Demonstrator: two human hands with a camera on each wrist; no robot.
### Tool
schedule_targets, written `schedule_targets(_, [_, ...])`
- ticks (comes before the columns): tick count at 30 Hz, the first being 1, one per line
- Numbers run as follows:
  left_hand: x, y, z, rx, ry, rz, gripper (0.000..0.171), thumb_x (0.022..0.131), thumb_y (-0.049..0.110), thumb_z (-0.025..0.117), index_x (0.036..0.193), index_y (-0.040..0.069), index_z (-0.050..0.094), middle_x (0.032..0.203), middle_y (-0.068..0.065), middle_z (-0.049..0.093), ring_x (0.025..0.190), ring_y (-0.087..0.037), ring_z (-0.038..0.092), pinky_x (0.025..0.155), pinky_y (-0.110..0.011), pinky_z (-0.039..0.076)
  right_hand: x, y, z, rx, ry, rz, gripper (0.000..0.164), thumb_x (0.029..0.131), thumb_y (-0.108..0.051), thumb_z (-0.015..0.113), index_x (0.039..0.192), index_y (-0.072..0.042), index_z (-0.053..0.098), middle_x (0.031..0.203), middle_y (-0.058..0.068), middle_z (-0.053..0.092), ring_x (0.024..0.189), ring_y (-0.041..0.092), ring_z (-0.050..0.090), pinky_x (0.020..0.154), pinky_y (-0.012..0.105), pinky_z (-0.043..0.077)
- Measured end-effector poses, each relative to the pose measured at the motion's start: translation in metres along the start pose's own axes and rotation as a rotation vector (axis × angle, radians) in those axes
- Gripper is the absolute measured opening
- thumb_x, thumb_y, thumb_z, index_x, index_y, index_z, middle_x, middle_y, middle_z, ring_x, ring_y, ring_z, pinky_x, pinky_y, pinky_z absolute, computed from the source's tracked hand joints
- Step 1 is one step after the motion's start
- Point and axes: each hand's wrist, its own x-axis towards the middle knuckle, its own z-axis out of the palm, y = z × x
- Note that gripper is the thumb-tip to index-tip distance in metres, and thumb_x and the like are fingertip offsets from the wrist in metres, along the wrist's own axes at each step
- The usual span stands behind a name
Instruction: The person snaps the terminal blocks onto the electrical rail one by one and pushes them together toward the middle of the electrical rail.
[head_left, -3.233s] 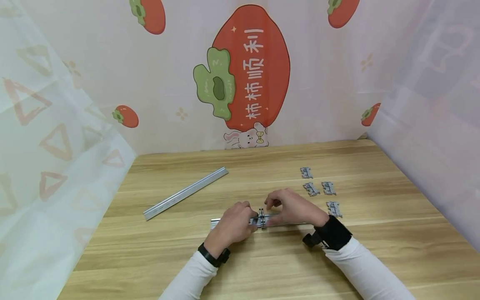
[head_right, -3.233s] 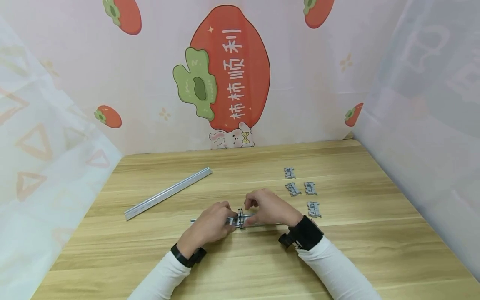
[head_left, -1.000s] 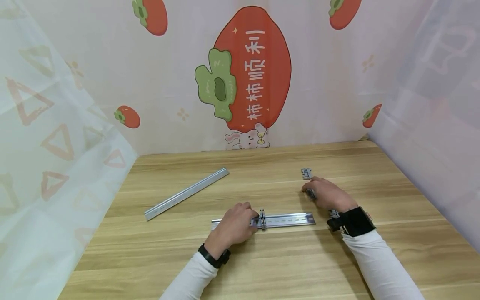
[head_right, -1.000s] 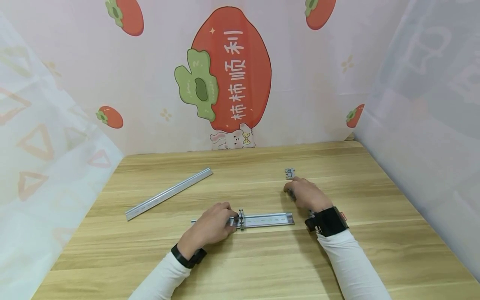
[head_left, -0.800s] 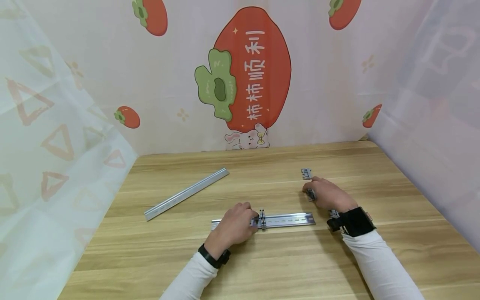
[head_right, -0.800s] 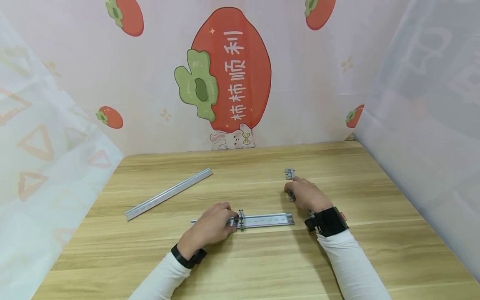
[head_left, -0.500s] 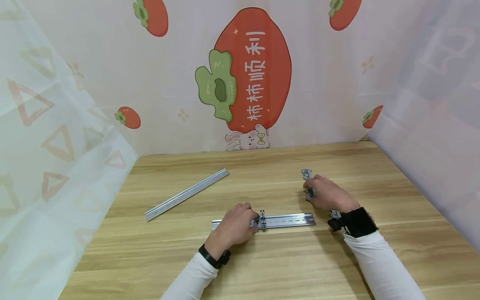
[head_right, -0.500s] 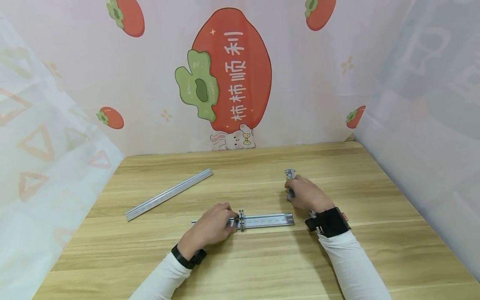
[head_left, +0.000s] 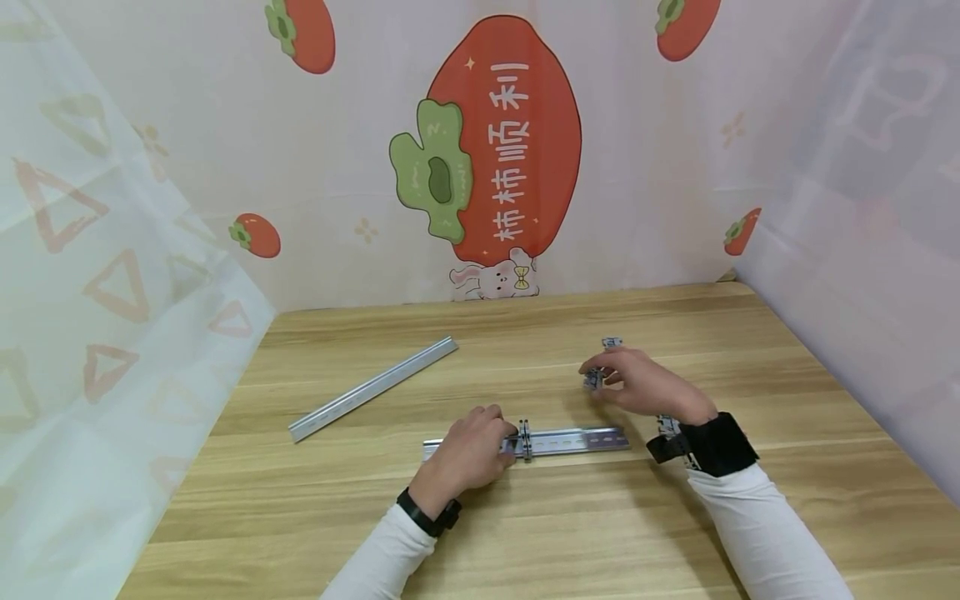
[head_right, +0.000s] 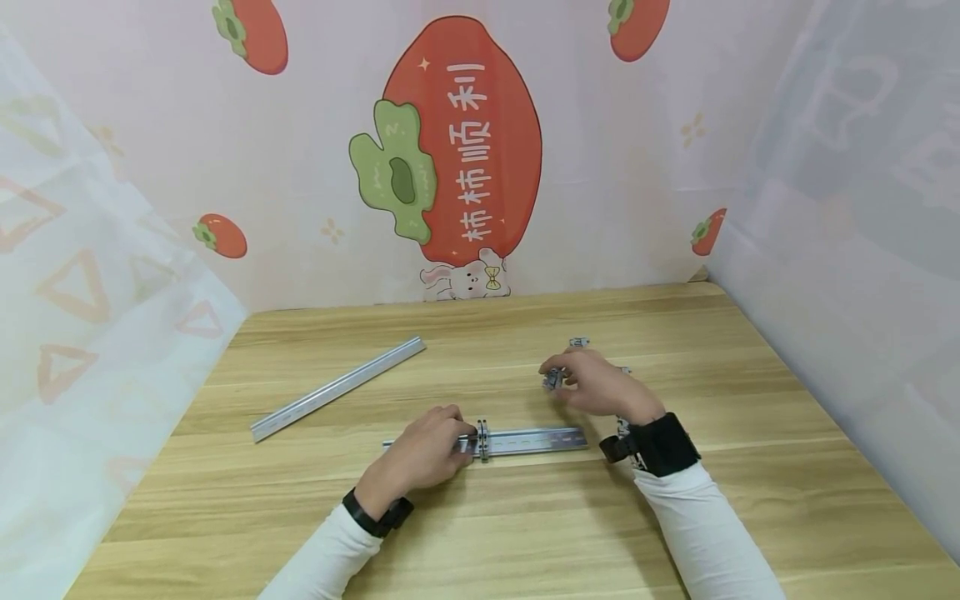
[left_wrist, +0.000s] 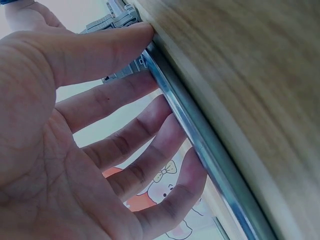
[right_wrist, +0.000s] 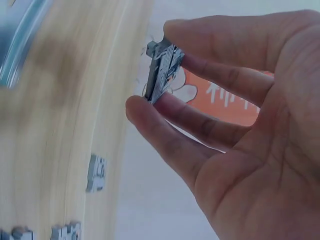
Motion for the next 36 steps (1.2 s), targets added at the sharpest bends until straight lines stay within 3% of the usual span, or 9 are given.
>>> schedule_targets(13, [0.000,-0.001,0.001,-0.003,-0.002,-0.001,0.022,0.089,0.021,0.078,0.108,0.010,0.079,0.095,0.000,0.062,0.083,-0.016,0.054,0.064,-0.028,0.045,0.003,-0.012,0.002,0.104,-0.010,-0.017,0.038,0.086,-0.002,0.080,0.122,-0.003,0.069,0.109,0.006,0.066,0.102,0.029,0.067,0.088,0.049,0.055])
schedule_targets(19, [0.000,-0.001,0.001,-0.006,-0.001,0.000,0.022,0.089,0.021,0.078,0.108,0.010,0.079,0.094,0.000,0.061,0.082,-0.016,0.054,0.063,-0.028,0.044,0.005,-0.017,0.004,0.145,0.002,-0.071,0.035,0.085,-0.002,0.081,0.118,-0.005,0.069,0.105,0.004,0.067,0.099,0.026,0.069,0.087,0.046,0.056])
schedule_targets(29, [0.001,-0.001,0.002,0.000,-0.013,-0.004,0.021,0.089,0.022,0.078,0.106,0.010,0.079,0.094,0.000,0.061,0.083,-0.017,0.054,0.065,-0.029,0.046,0.009,-0.021,0.013,0.332,0.001,-0.079,0.036,0.082,0.000,0.082,0.116,-0.004,0.069,0.115,0.020,0.068,0.105,0.028,0.069,0.091,0.045,0.054])
schedule_targets(36, [0.001,-0.001,0.001,-0.002,-0.013,-0.005,0.022,0.090,0.022,0.078,0.108,0.010,0.079,0.094,0.000,0.062,0.084,-0.017,0.055,0.065,-0.030,0.047,0.012,-0.021,0.015,0.396,-0.008,-0.076,0.037,0.082,0.001,0.082,0.116,-0.004,0.069,0.116,0.019,0.068,0.107,0.027,0.069,0.092,0.047,0.053])
